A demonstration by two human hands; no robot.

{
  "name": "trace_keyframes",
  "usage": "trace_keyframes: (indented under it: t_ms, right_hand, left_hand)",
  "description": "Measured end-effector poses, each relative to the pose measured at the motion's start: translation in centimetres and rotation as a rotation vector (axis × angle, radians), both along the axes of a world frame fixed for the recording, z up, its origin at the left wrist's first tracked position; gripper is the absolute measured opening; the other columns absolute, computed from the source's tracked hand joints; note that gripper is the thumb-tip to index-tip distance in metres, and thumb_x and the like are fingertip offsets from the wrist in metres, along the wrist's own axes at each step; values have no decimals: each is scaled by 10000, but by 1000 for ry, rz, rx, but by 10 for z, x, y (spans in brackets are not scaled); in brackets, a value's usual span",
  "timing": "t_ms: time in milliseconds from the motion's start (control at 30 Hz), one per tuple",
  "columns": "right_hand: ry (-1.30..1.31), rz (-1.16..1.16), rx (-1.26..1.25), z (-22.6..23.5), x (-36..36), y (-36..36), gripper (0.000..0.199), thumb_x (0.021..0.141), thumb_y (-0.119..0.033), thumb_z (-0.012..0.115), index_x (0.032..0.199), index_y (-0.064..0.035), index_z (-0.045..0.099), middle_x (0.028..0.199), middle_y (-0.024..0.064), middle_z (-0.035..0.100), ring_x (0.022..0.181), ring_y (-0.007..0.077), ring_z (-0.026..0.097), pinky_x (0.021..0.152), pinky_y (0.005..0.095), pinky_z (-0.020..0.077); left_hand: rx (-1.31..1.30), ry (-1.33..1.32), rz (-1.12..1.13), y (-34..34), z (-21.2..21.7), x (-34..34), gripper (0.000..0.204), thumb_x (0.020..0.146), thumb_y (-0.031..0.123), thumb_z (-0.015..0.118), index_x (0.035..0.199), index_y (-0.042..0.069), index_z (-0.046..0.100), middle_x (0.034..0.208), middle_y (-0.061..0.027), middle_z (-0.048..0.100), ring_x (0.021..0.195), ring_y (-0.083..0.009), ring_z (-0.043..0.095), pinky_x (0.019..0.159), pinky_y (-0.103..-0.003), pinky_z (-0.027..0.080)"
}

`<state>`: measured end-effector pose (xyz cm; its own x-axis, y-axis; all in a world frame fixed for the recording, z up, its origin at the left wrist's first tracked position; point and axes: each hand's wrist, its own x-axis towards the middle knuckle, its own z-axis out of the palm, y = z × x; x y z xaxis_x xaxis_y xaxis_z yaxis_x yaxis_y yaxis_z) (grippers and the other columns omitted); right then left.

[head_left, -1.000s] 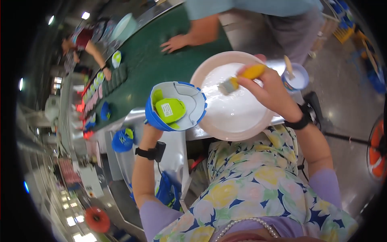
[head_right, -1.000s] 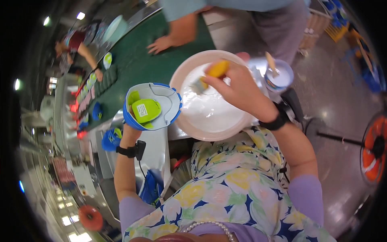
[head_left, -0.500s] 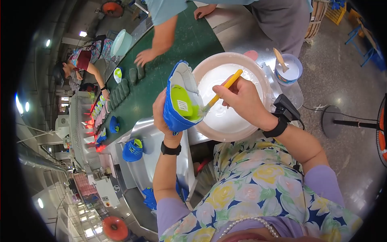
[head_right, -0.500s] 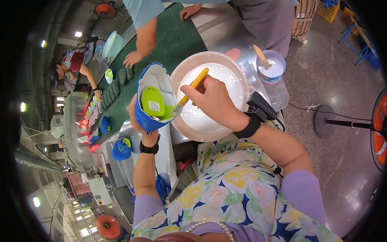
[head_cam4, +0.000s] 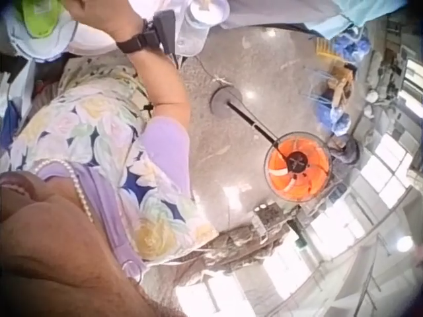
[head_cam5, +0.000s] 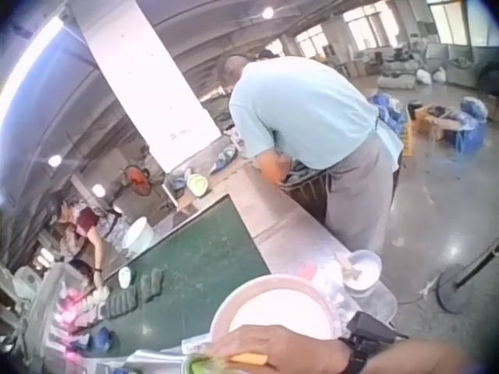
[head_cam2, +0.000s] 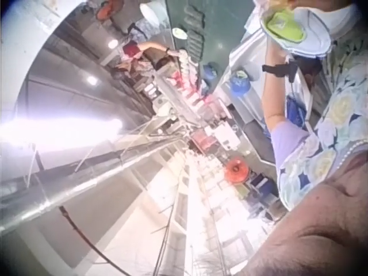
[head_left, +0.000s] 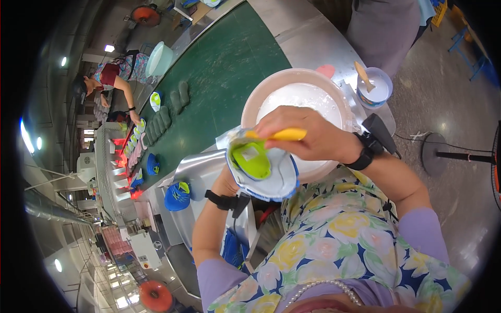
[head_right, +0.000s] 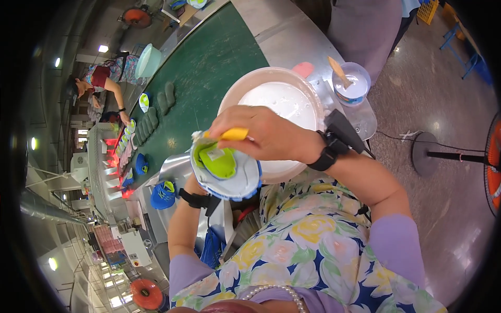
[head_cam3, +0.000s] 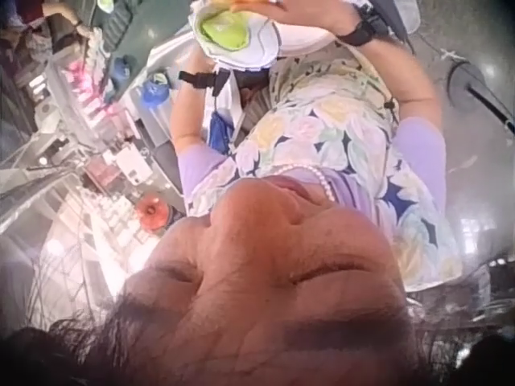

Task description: The recorder applies white adhesive to blue and green shoe uppers using a brush and then places them on an assembly line.

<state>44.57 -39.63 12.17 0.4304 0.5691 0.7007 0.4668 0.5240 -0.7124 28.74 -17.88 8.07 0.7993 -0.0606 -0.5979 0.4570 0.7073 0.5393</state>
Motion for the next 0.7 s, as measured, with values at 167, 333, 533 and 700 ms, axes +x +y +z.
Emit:
trace_keyframes:
  t_ms: [167,333,533,700]
  right_hand:
    - [-196,-108,-94,-5,9,5,153,837,-121,670,961,-53,610,933,114,633,857,313,620,734,352,499]
    - [-47,-63,-480,-2,19,-23,154,831,-133,677,924,-37,602,884,142,627,790,333,613,679,376,484]
    - [-142,-198,-117,8,13,-5,166,849,-154,682,923,-29,603,878,130,644,764,282,626,680,337,483]
    - [-204,-231,-337,8,15,-7,175,850,-156,697,940,-24,624,861,105,650,756,215,636,675,283,481]
  left_hand:
    - [233,-191,45,-39,24,3,452,976,261,496,1392,107,409,1322,-105,539,1134,-210,586,936,-382,519]
    - [260,-110,213,-31,39,6,475,951,388,504,1308,76,510,1234,-106,604,1059,-238,630,872,-394,548]
    - [656,-276,156,-34,57,7,437,956,333,518,1312,80,510,1226,-102,606,1059,-221,631,890,-391,545]
    - [627,-265,192,-20,55,-3,432,959,320,517,1317,79,504,1232,-102,602,1064,-219,627,892,-388,544]
